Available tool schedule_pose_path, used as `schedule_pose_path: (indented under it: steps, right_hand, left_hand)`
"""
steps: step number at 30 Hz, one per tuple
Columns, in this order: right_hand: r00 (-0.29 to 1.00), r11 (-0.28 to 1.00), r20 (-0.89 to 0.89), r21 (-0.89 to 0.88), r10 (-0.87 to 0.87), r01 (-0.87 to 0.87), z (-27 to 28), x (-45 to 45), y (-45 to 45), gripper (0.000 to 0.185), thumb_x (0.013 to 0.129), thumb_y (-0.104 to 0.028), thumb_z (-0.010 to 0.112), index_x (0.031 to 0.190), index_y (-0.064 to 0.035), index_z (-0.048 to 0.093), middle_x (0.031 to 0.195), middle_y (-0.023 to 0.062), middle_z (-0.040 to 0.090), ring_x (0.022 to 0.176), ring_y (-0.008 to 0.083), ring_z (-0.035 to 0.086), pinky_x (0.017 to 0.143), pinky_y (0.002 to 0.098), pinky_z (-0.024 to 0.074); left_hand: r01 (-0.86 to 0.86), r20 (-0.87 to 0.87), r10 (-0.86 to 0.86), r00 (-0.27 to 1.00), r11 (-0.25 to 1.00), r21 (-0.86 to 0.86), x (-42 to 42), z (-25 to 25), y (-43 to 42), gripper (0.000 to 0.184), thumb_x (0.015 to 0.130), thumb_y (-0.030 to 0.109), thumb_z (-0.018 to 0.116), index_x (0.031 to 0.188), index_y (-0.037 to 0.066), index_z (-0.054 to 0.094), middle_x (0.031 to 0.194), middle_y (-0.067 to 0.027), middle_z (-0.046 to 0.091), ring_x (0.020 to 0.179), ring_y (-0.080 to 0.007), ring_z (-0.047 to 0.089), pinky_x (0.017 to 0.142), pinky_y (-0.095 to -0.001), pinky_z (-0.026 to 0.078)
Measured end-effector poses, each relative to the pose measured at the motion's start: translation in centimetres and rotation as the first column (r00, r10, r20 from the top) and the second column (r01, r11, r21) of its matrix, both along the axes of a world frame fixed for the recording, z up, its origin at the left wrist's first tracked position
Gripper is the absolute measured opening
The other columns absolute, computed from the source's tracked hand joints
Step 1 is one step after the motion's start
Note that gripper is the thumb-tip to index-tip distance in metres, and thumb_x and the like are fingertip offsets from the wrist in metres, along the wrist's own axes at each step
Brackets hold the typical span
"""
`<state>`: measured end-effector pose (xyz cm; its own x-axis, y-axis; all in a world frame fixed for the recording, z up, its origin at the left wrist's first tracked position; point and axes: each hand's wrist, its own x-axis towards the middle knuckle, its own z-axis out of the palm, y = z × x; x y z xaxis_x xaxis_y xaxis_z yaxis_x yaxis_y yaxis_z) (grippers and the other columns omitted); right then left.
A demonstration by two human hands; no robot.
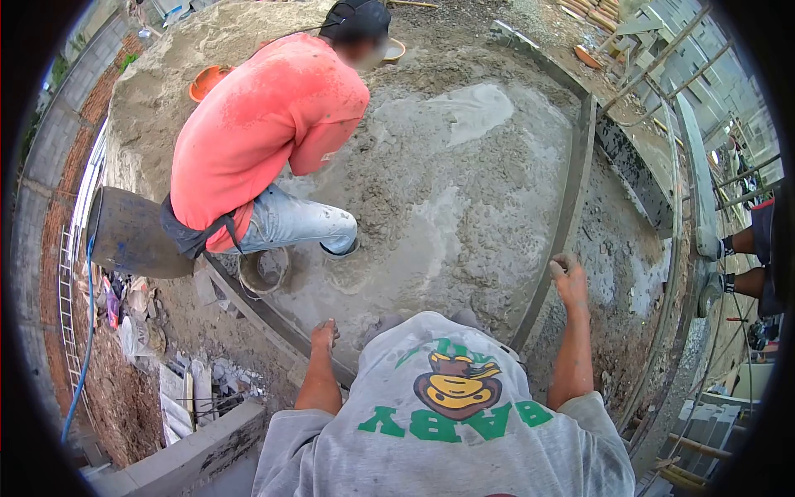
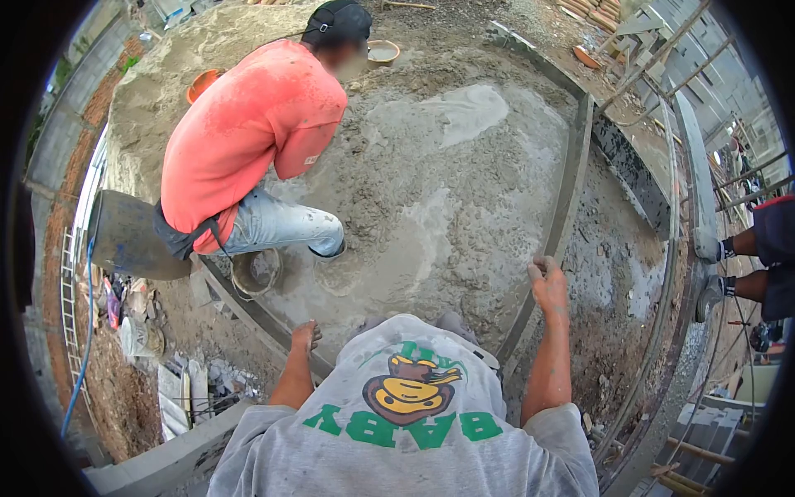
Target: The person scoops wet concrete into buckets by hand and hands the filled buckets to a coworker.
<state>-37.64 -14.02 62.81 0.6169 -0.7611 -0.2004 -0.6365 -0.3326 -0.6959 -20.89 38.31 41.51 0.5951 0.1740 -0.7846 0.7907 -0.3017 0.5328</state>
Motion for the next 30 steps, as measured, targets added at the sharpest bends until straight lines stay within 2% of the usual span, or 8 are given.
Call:
schedule_pose_path:
  steps: [3,5,6,9,15,20,27,30]
  right_hand:
    - [0.999,1.0,0.029,-0.024,-0.013,0.013,-2.1,-0.6,-0.7,0.031,0.08,-0.021,0.06,0.105,-0.0011,0.058,0.093,0.014,0.062,0.084,0.0231,0.06,0.072,0.0351,0.0477]
    - [0.999,0.996,0.034,-0.095,0.002,0.001,-3.2,-1.0,-1.0,0.027,0.081,-0.017,0.059,0.101,0.0005,0.058,0.086,0.0095,0.062,0.074,0.0158,0.059,0.064,0.0301,0.0472]
    - [1.0,0.998,0.018,-0.058,-0.005,0.006,-2.9,-0.9,-0.7,0.029,0.08,-0.019,0.06,0.102,0.0,0.059,0.089,0.0118,0.063,0.079,0.0196,0.06,0.068,0.0325,0.0474]
    - [1.0,1.0,-0.003,0.005,0.001,-0.001,-2.6,0.1,0.0,0.032,0.078,-0.021,0.061,0.103,-0.0007,0.059,0.094,0.0168,0.064,0.089,0.0275,0.062,0.076,0.0372,0.0478]
    - [0.999,1.0,-0.029,-0.007,0.017,-0.017,-3.0,0.4,1.1,0.033,0.078,-0.024,0.06,0.101,-0.0004,0.06,0.094,0.0188,0.064,0.089,0.0296,0.062,0.078,0.036,0.0475]
    - [0.998,0.998,-0.065,-0.064,0.007,-0.011,-4.4,-0.3,1.4,0.03,0.078,-0.022,0.059,0.098,-0.0002,0.06,0.088,0.0153,0.064,0.081,0.0241,0.061,0.072,0.0343,0.0467]
    - [0.981,0.996,-0.176,-0.022,0.081,-0.087,-4.4,0.4,2.3,0.034,0.077,-0.025,0.059,0.1,-0.0002,0.06,0.091,0.0177,0.064,0.085,0.0274,0.061,0.075,0.0353,0.0463]
    - [0.974,0.996,-0.206,0.015,0.092,-0.091,-4.6,1.0,2.2,0.037,0.077,-0.027,0.061,0.104,-0.0018,0.06,0.099,0.019,0.063,0.091,0.0319,0.061,0.078,0.0381,0.0466]
  left_hand:
    - [0.022,0.002,-0.022,1.0,1.0,0.008,0.4,0.2,0.4,0.037,0.085,0.036,0.057,0.104,0.004,0.058,0.078,-0.0052,0.06,0.061,-0.0157,0.059,0.042,-0.0253,0.036]
    - [0.076,-0.017,-0.076,0.997,0.997,0.031,0.7,0.0,0.8,0.037,0.084,0.039,0.055,0.104,0.009,0.058,0.085,-0.0038,0.061,0.071,-0.0158,0.06,0.054,-0.0302,0.039]
    - [0.102,-0.029,-0.101,0.994,0.994,0.043,0.7,0.1,1.0,0.037,0.083,0.041,0.055,0.104,0.011,0.059,0.088,-0.0031,0.062,0.075,-0.0159,0.061,0.061,-0.0326,0.041]
    - [0.024,0.035,-0.025,0.999,0.999,0.035,0.7,0.3,0.6,0.034,0.085,0.035,0.058,0.099,0.004,0.06,0.069,-0.0023,0.057,0.052,-0.0117,0.053,0.039,-0.0239,0.033]
    - [-0.056,0.098,0.056,0.994,0.998,-0.003,0.5,2.6,0.1,0.026,0.084,0.032,0.061,0.091,0.007,0.059,0.065,0.0007,0.054,0.051,-0.0081,0.05,0.038,-0.0208,0.03]
    - [-0.012,0.224,0.041,0.974,0.992,-0.125,2.0,5.3,-0.6,0.033,0.081,0.039,0.06,0.097,0.01,0.061,0.076,-0.0007,0.056,0.062,-0.011,0.054,0.054,-0.0253,0.039]
    - [0.21,0.577,0.079,0.813,0.884,-0.417,7.3,20.9,-7.6,0.038,0.085,0.039,0.057,0.1,0.004,0.059,0.066,0.0011,0.047,0.055,-0.0082,0.045,0.056,-0.0241,0.041]
    - [0.359,0.648,0.2,0.735,0.697,-0.621,8.1,26.6,-9.3,0.042,0.085,0.04,0.056,0.104,0.002,0.056,0.063,0.0014,0.044,0.053,-0.0079,0.041,0.055,-0.0234,0.04]
